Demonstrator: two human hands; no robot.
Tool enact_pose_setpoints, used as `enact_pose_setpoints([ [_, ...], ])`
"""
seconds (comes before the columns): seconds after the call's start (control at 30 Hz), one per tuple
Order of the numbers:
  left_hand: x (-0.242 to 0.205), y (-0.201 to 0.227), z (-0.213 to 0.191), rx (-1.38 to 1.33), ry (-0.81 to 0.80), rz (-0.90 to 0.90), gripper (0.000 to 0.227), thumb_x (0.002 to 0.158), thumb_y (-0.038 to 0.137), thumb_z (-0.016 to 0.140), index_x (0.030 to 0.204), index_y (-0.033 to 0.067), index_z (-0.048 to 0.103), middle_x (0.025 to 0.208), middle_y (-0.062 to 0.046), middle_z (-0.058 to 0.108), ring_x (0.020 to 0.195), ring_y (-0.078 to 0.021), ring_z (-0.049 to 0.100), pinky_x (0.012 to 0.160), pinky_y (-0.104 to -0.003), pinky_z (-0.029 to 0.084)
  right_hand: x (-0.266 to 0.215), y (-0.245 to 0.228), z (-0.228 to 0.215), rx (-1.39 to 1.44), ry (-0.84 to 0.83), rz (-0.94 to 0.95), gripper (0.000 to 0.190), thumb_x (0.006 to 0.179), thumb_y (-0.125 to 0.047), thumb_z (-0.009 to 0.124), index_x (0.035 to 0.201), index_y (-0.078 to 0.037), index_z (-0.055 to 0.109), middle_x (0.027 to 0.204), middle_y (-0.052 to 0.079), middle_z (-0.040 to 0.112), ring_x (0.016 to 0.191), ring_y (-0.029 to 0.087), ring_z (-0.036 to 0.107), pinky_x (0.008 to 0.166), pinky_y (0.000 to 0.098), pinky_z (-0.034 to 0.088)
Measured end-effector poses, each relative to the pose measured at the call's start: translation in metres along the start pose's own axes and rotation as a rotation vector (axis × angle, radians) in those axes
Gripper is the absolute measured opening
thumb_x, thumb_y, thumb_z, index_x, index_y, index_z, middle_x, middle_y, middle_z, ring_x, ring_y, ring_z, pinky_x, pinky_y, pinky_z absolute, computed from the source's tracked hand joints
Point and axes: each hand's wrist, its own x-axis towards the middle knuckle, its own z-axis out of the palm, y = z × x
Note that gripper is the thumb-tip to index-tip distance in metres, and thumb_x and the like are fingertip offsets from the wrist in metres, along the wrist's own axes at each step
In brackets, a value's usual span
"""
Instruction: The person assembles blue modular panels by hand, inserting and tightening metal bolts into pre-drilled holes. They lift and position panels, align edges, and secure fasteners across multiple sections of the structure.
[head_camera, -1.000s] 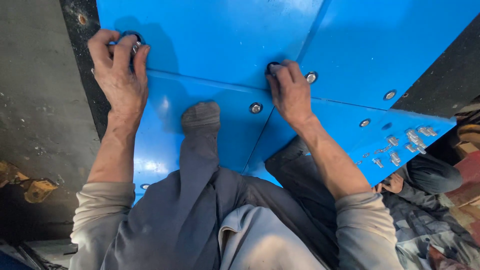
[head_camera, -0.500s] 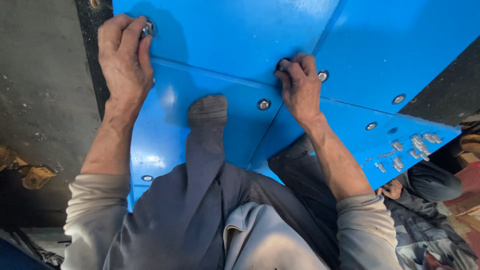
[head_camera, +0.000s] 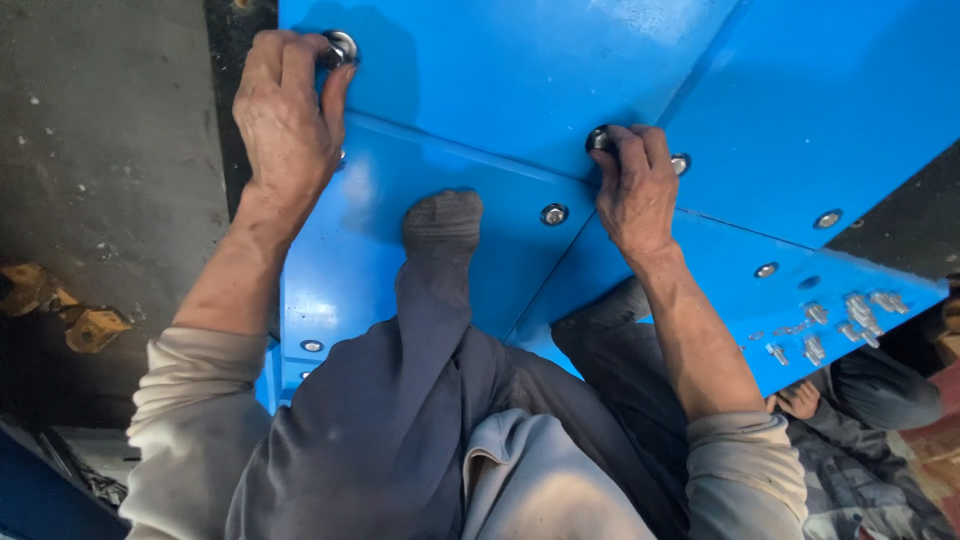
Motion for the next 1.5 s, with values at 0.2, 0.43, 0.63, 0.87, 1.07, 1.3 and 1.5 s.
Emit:
enact_pose_setpoints([
  [0.2, 0.022, 0.016, -0.014, 0.017, -0.08, 0.223, 0.025, 0.1, -0.001, 0.076, 0.123, 0.0001, 0.065, 0.119, -0.015, 0.059, 0.113, -0.0343, 0.059, 0.095, -0.045, 0.053, -0.004, 0.01, -0.003, -0.04, 0.019, -0.002, 0.031, 0.096, 0.002, 0.077, 0.124, -0.002, 0.065, 0.117, 0.02, 0.063, 0.101, 0.04, 0.065, 0.08, 0.0477, 0.055],
  [0.43, 0.02, 0.015, -0.016, 0.078, -0.141, 0.172, 0.02, 0.105, 0.001, 0.076, 0.124, 0.0021, 0.07, 0.12, -0.014, 0.06, 0.109, -0.032, 0.058, 0.092, -0.045, 0.053, -0.003, 0.012, -0.006, -0.026, 0.0, -0.086, 0.034, 0.093, 0.003, 0.078, 0.125, -0.003, 0.066, 0.117, 0.017, 0.063, 0.108, 0.036, 0.064, 0.087, 0.0458, 0.056],
  [0.63, 0.009, 0.009, -0.011, 0.097, -0.089, 0.186, 0.028, 0.1, 0.005, 0.075, 0.125, 0.0004, 0.064, 0.116, -0.015, 0.058, 0.112, -0.0334, 0.059, 0.091, -0.045, 0.052, -0.005, 0.025, -0.008, -0.041, -0.069, -0.177, 0.038, 0.094, 0.007, 0.074, 0.13, -0.002, 0.064, 0.121, 0.017, 0.062, 0.108, 0.038, 0.063, 0.089, 0.0468, 0.054],
  [0.87, 0.007, 0.011, -0.004, 0.154, -0.138, 0.088, 0.03, 0.101, 0.007, 0.074, 0.127, 0.0002, 0.062, 0.114, -0.017, 0.059, 0.104, -0.0335, 0.062, 0.088, -0.045, 0.052, -0.009, 0.014, 0.008, -0.043, 0.07, -0.063, 0.034, 0.096, 0.002, 0.073, 0.127, -0.003, 0.061, 0.12, 0.017, 0.061, 0.107, 0.04, 0.062, 0.089, 0.0482, 0.052],
  [1.07, -0.004, -0.001, -0.006, 0.206, -0.213, 0.108, 0.028, 0.105, 0.01, 0.069, 0.131, 0.0043, 0.06, 0.122, -0.012, 0.053, 0.114, -0.0299, 0.056, 0.094, -0.043, 0.051, -0.014, 0.018, 0.009, 0.013, 0.081, -0.059, 0.032, 0.098, -0.002, 0.076, 0.126, -0.003, 0.062, 0.121, 0.016, 0.062, 0.106, 0.037, 0.062, 0.09, 0.0463, 0.051],
  [1.3, -0.016, -0.022, 0.016, 0.238, -0.109, 0.139, 0.032, 0.11, 0.01, 0.069, 0.138, 0.0092, 0.055, 0.156, -0.014, 0.027, 0.144, -0.0372, 0.049, 0.116, -0.039, 0.053, -0.016, 0.002, 0.018, -0.078, 0.116, 0.12, 0.029, 0.1, -0.012, 0.079, 0.123, -0.006, 0.063, 0.111, 0.013, 0.061, 0.095, 0.033, 0.059, 0.082, 0.0453, 0.047],
  [1.5, -0.009, -0.018, 0.007, 0.144, -0.19, 0.047, 0.032, 0.106, 0.008, 0.073, 0.135, 0.0074, 0.058, 0.151, -0.018, 0.034, 0.141, -0.0393, 0.055, 0.11, -0.046, 0.062, -0.013, 0.008, 0.011, -0.181, 0.089, 0.075, 0.032, 0.098, -0.013, 0.077, 0.124, -0.003, 0.061, 0.108, 0.012, 0.06, 0.094, 0.031, 0.059, 0.079, 0.044, 0.042],
])
